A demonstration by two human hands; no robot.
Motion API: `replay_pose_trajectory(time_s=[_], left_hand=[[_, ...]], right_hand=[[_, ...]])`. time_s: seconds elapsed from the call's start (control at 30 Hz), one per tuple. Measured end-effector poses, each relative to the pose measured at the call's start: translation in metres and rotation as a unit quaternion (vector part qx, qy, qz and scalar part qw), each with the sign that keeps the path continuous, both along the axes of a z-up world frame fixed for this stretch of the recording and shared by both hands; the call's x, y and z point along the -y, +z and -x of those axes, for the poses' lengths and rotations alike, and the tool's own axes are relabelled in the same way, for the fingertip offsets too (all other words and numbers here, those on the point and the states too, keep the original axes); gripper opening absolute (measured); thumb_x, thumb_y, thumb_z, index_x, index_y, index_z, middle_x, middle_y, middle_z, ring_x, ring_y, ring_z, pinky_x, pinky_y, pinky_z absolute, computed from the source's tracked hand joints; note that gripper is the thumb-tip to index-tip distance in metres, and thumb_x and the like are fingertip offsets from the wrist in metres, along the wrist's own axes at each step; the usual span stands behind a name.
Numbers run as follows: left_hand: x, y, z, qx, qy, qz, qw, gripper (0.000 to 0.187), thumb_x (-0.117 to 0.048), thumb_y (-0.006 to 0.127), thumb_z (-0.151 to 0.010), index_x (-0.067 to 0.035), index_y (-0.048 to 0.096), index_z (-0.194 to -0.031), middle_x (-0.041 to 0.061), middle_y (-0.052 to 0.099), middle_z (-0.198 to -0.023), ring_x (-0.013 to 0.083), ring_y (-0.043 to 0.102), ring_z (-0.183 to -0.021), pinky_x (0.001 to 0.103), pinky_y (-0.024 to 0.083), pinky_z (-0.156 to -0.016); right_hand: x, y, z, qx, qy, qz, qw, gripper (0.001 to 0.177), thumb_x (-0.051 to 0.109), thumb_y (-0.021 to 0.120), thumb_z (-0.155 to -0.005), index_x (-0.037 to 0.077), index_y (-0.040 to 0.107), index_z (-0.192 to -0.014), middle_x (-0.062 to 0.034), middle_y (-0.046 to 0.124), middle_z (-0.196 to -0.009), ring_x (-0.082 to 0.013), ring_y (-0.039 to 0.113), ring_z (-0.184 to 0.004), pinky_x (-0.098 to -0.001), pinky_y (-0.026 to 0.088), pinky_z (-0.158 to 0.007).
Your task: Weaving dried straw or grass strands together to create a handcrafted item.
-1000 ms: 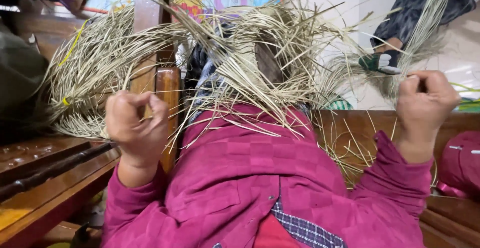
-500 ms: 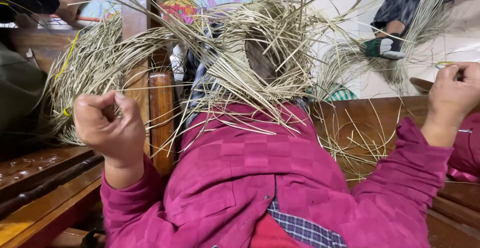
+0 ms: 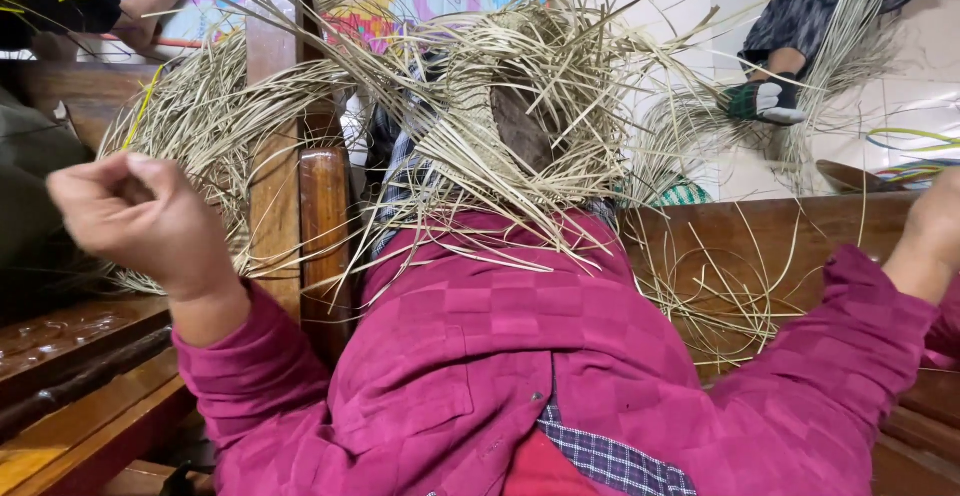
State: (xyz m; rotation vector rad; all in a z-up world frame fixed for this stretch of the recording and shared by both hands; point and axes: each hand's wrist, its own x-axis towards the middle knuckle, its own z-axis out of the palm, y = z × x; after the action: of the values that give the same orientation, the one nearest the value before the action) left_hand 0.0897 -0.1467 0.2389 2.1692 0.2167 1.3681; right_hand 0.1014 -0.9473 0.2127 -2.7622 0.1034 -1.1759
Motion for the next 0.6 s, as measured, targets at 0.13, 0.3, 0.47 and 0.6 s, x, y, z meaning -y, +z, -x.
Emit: replay_pose_trajectory(time_s=[0.13, 0.3, 0.47, 0.6], left_hand=[[0.026, 0.014, -0.004, -0.006, -0.108, -0.009, 0.994, 0.017, 0.025, 0.058, -0.096, 0.008, 0.055, -0.093, 0.017, 0.053, -0.084, 0.0205, 0.043, -0.065, 0.034, 0.036, -0.057], [0.133, 0.04, -0.003, -0.083, -0.289, -0.156, 0.941, 0.015, 0.006, 0.071, -0.087, -0.006, 0.062, -0.087, 0.009, 0.061, -0.079, 0.0303, 0.056, -0.071, 0.044, 0.044, -0.069], [0.188, 0.047, -0.001, -0.088, -0.411, -0.199, 0.885, 0.02, -0.003, 0.064, -0.091, -0.007, 0.047, -0.081, 0.01, 0.047, -0.068, 0.0308, 0.048, -0.058, 0.043, 0.035, -0.059], [0.185, 0.03, -0.005, 0.007, -0.394, -0.185, 0.9, 0.019, -0.009, 0.072, -0.085, -0.01, 0.054, -0.077, 0.005, 0.049, -0.065, 0.0272, 0.053, -0.049, 0.04, 0.047, -0.054]], right_hand=[[-0.079, 0.041, 0.018, -0.001, 0.089, -0.027, 0.996, 0.02, 0.001, 0.056, -0.122, -0.001, 0.067, -0.105, -0.0164, 0.071, -0.099, -0.0289, 0.07, -0.089, -0.0392, 0.054, -0.073], [-0.226, 0.086, -0.001, -0.009, 0.167, -0.064, 0.984, 0.023, -0.005, 0.055, -0.125, -0.002, 0.062, -0.104, -0.0201, 0.067, -0.103, -0.0326, 0.066, -0.095, -0.0427, 0.052, -0.079], [-0.385, 0.113, -0.005, -0.095, 0.547, 0.071, 0.828, 0.031, 0.015, 0.063, -0.104, 0.0, 0.058, -0.132, -0.0173, 0.067, -0.13, -0.0375, 0.06, -0.118, -0.0562, 0.044, -0.106], [-0.414, 0.083, -0.011, -0.082, 0.596, -0.052, 0.797, 0.025, 0.012, 0.056, -0.103, -0.005, 0.067, -0.117, -0.0174, 0.066, -0.09, -0.038, 0.066, -0.076, -0.0481, 0.055, -0.068]])
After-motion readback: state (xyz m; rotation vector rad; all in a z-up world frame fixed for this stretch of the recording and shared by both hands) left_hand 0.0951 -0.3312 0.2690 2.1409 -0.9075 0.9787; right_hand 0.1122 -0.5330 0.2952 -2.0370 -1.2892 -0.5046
